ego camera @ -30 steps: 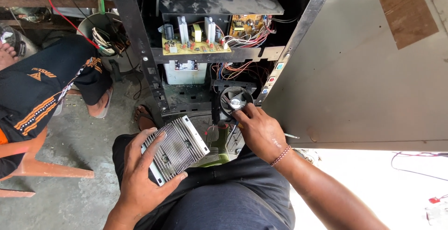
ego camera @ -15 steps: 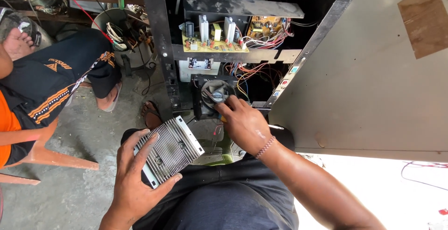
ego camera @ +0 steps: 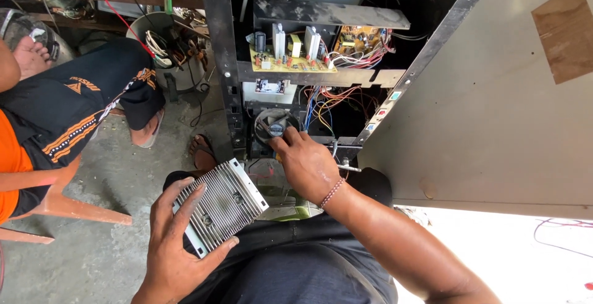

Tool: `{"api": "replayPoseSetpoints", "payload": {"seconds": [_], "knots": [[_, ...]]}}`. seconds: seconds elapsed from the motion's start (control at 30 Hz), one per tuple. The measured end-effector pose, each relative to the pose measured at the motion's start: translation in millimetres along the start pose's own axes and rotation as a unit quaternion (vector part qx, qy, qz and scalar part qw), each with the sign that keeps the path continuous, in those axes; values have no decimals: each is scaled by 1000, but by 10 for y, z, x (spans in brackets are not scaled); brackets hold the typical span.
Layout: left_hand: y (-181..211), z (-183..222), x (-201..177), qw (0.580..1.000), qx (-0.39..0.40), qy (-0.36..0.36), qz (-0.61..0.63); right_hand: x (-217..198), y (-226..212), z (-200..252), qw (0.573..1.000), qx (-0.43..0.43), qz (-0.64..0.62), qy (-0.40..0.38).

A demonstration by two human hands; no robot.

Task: Disassembling the cooling assembly and removing a circuit board from an electronic device for maintenance.

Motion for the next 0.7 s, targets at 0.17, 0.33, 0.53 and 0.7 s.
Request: {"api": "replayPoseSetpoints", "payload": {"seconds": [0.17, 0.33, 0.53, 0.7], "knots": [[-5, -20, -8, 1000, 13, 9, 1, -43, -32, 25, 1000, -1, 10, 3], [3, -26, -9, 1000, 10, 11, 3, 47, 125, -56, 999, -20, -7, 41], [15, -7, 18, 1000, 12, 4, 9, 197, 250, -77, 999, -2, -18, 27], [73, -42, 49, 1000, 22, -5, 19, 245, 310, -61, 996, -1, -8, 84]]}}
Point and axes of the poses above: each hand's wrist, its own z-axis away from the middle knuckle, its own x-axis out of the palm, y = z × x, the point moved 6 cm from there along -z, towards the middle knuckle, and after that the axes turned 6 degrees about -x, right-handed, at the moved point
